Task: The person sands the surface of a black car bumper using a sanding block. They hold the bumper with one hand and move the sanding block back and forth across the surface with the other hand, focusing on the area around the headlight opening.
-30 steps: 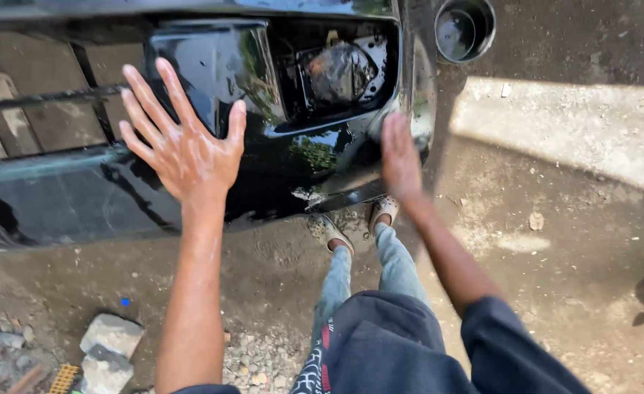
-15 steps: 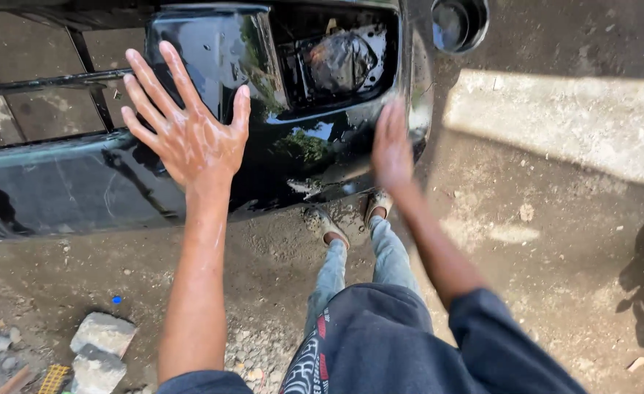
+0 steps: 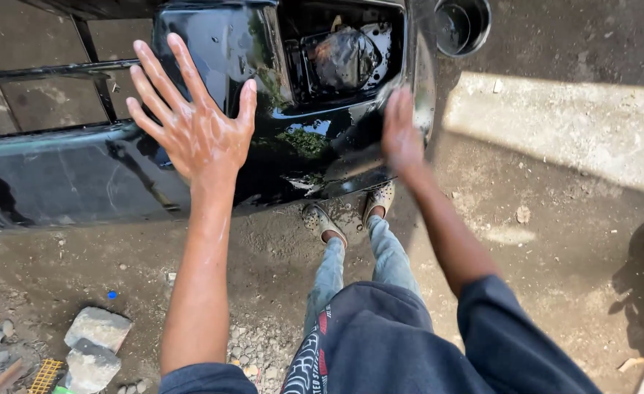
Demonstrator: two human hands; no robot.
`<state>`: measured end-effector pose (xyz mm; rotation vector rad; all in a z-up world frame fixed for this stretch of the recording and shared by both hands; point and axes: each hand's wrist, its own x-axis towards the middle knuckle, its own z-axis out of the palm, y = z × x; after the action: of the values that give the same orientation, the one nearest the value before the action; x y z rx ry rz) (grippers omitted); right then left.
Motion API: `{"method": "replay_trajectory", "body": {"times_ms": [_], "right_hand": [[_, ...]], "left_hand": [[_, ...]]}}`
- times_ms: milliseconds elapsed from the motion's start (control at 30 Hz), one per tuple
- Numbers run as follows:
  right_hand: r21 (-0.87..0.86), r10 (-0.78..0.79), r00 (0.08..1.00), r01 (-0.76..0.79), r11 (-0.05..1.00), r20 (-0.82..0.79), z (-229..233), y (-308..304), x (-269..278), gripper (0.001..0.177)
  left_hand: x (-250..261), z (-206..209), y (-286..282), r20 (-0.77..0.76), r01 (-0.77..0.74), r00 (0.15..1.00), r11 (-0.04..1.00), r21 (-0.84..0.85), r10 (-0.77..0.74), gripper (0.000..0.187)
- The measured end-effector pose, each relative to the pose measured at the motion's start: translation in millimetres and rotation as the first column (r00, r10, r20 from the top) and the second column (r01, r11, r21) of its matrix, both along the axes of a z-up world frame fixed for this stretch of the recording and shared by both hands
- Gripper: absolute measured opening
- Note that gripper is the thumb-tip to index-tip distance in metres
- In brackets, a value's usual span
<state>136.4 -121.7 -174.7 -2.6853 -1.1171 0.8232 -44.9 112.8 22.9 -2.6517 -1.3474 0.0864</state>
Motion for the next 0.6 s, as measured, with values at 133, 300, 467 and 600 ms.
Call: {"method": "replay_trajectory", "body": {"times_ms": [133,300,467,600], "right_hand": [[0.042,-0.007,0.988,0.001,0.999,0.156,-35,1,8,0.091],[-0.096,-0.004,0.998,0.01,0.995,0.057,-1,5,6,0.093],[0.172,0.045,0.972,-0.086,0.981,0.229,-48,-21,5,0.082],[0.151,0.11,0.937,-0.168,0.974,0.331,-29,-7,-10,0.084]], "left_hand": [[0,-3,3,0.014,0.02,1.0,0.999,0.029,-0.02,0.098],[-3,0,1,0.0,0.006,1.0,1.0,0.0,-0.006,0.097],[1,0,3,0.047,0.019,0.999,0.999,0.027,-0.02,0.097],[-3,0,2,0.014,0.013,1.0,1.0,0.013,-0.013,0.097]]}}
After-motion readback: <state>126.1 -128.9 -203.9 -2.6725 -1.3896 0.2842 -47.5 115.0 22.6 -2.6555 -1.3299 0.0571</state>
